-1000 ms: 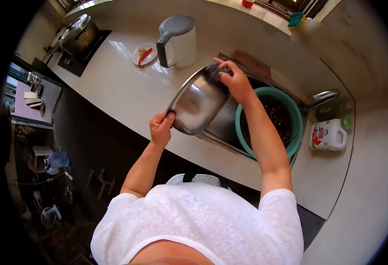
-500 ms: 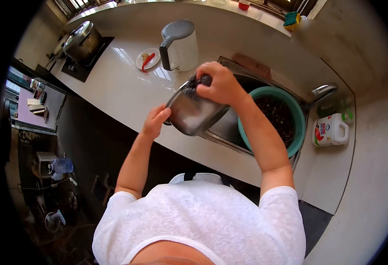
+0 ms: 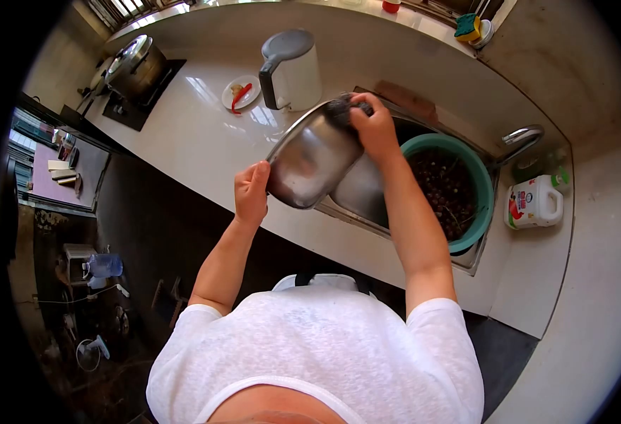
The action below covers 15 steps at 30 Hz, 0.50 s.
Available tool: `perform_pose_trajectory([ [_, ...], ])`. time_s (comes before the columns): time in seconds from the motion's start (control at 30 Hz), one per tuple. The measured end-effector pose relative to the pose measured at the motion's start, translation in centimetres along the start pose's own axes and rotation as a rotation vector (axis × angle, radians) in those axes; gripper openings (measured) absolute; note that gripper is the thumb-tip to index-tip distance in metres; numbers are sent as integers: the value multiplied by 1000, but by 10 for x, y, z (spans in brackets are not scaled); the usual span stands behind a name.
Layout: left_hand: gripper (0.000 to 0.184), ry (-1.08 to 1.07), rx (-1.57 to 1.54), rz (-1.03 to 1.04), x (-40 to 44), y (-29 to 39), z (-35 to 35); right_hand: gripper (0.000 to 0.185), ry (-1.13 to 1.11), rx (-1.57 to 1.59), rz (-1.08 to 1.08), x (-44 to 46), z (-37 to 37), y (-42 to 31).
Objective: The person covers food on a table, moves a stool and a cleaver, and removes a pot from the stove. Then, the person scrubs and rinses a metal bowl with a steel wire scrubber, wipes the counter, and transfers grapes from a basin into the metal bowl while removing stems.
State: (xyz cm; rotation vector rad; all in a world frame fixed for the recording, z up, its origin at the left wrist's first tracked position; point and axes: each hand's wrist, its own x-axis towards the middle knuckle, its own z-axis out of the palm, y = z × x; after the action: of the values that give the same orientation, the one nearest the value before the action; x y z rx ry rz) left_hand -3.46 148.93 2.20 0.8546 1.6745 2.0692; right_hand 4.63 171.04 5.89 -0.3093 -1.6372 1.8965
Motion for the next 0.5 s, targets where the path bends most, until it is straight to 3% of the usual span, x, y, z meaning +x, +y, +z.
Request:
perform_pose_trajectory([
  [0.07,41,26,21,-72,5,8,8,23,-78,-486,-362,-17,31,-14],
  [0.1,41,60,39,-160,2,10,11,23,-220,-838,-666,-29,47,-16],
  [0.2,40,89,-32,-97,2,-4,9,23,-250,-1002,-709,-45,64,-21],
  [0.27,39,65,-57,-91,-6,2,0,25,-51,-517,-450,-23,33,1],
  [0.3,38,41,-78,-82,-9,6,-5,22,15,-345,-188,-10,13,2],
  [0.37,36,45,-164,-46,-14,11,-5,20,87,-124,-2,-5,3,5],
  [0.43,36,81,-35,-60,-9,12,-2,21,-26,-428,-311,-20,24,-5],
  [0.47,36,83,-38,-66,-9,10,0,23,-188,-718,-539,-30,41,-13],
  [0.5,35,82,-34,-74,-9,5,0,22,-316,-973,-606,-48,67,-33],
])
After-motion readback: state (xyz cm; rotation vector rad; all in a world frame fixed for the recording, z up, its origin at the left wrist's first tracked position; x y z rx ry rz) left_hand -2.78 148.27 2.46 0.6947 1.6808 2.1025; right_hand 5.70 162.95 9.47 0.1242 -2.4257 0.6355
